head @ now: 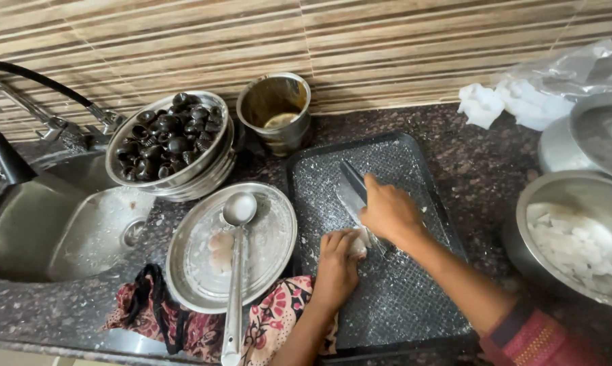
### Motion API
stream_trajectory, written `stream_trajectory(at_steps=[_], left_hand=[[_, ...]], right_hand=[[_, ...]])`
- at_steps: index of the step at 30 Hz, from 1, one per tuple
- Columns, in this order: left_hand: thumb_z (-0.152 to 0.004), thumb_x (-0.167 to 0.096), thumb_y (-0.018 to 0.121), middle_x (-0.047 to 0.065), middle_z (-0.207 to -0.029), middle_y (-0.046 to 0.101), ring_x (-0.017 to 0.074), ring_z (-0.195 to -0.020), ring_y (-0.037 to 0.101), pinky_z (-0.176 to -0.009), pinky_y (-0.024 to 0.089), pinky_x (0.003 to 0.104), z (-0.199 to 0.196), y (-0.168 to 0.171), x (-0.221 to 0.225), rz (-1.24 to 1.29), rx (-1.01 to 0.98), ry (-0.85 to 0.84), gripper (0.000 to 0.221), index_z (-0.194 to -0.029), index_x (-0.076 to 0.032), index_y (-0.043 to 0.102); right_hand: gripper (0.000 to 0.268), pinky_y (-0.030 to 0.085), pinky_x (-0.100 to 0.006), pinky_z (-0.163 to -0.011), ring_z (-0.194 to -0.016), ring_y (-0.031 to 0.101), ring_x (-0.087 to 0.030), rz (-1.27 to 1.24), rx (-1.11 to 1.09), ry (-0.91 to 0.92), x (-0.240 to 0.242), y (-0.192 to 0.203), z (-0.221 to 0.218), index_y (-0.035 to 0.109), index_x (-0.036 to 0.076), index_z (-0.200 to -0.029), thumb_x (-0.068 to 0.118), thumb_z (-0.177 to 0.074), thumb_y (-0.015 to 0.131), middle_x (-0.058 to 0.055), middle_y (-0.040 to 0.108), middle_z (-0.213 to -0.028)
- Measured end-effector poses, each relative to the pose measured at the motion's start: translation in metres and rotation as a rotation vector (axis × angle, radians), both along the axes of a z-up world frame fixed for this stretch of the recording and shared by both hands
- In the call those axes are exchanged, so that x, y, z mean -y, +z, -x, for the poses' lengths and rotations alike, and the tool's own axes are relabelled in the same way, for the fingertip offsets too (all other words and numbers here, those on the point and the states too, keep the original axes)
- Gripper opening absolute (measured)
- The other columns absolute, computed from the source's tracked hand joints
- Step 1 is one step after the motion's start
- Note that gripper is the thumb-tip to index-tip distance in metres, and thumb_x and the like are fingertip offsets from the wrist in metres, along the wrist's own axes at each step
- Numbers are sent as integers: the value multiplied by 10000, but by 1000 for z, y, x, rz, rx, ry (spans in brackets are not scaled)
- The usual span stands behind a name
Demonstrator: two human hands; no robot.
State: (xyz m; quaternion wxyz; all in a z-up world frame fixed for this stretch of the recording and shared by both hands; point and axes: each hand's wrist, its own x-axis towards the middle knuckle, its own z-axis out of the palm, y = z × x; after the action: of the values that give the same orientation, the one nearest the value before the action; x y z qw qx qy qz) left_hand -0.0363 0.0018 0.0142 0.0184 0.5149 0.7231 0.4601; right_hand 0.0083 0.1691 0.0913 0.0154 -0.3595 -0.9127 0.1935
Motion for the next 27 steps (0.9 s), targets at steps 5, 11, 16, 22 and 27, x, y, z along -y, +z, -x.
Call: stream_trajectory(at_steps=[5, 11, 16, 22, 27], left_hand=[[-778, 137, 535, 219, -1356, 541, 419, -1223, 560, -1011, 485, 432, -2, -3, -1, -19, 92, -24, 580, -1335, -9, 601], [-886, 64, 604, 259, -1380, 544, 459, -1258, 550, -1053, 474, 466, -5, 11, -2, -40, 132, 8, 442, -1325, 35, 555], [-855, -44, 760, 232, -1288, 606, 416, -1178, 597, -1012, 495, 448, -5, -5, -6, -48, 59, 92, 408, -1233, 25, 621], [-844, -28, 764, 197, -1213, 679, 375, -1081, 677, -927, 564, 412, -4, 0, -7, -75, 72, 91, 351, -1178, 29, 676], [-806, -31, 792, 190, -1170, 697, 365, -1059, 689, -902, 573, 405, -2, -4, -6, -94, 53, 100, 363, -1149, 26, 688]], right_hand=[[662, 573, -549, -788, -902, 714, -468, 32, -132, 13, -30, -18, -29, 485, 18, -1305, 264, -775, 798, -283, 709, -972], [524, 564, -557, -799, -873, 723, -466, 46, -41, -7, 3, 42, -72, 483, 49, -1277, 290, -877, 722, -266, 729, -848], [548, 569, -565, -724, -802, 722, -467, -26, -35, 91, 17, 37, -75, 446, 72, -1329, 293, -887, 682, -242, 722, -795], [511, 580, -551, -711, -769, 730, -433, -53, 95, 186, 10, 45, -62, 463, 80, -1301, 288, -891, 687, -227, 722, -762], [514, 583, -555, -724, -794, 731, -436, -73, 74, 247, 7, 44, -46, 488, 56, -1275, 250, -856, 715, -236, 723, -784]])
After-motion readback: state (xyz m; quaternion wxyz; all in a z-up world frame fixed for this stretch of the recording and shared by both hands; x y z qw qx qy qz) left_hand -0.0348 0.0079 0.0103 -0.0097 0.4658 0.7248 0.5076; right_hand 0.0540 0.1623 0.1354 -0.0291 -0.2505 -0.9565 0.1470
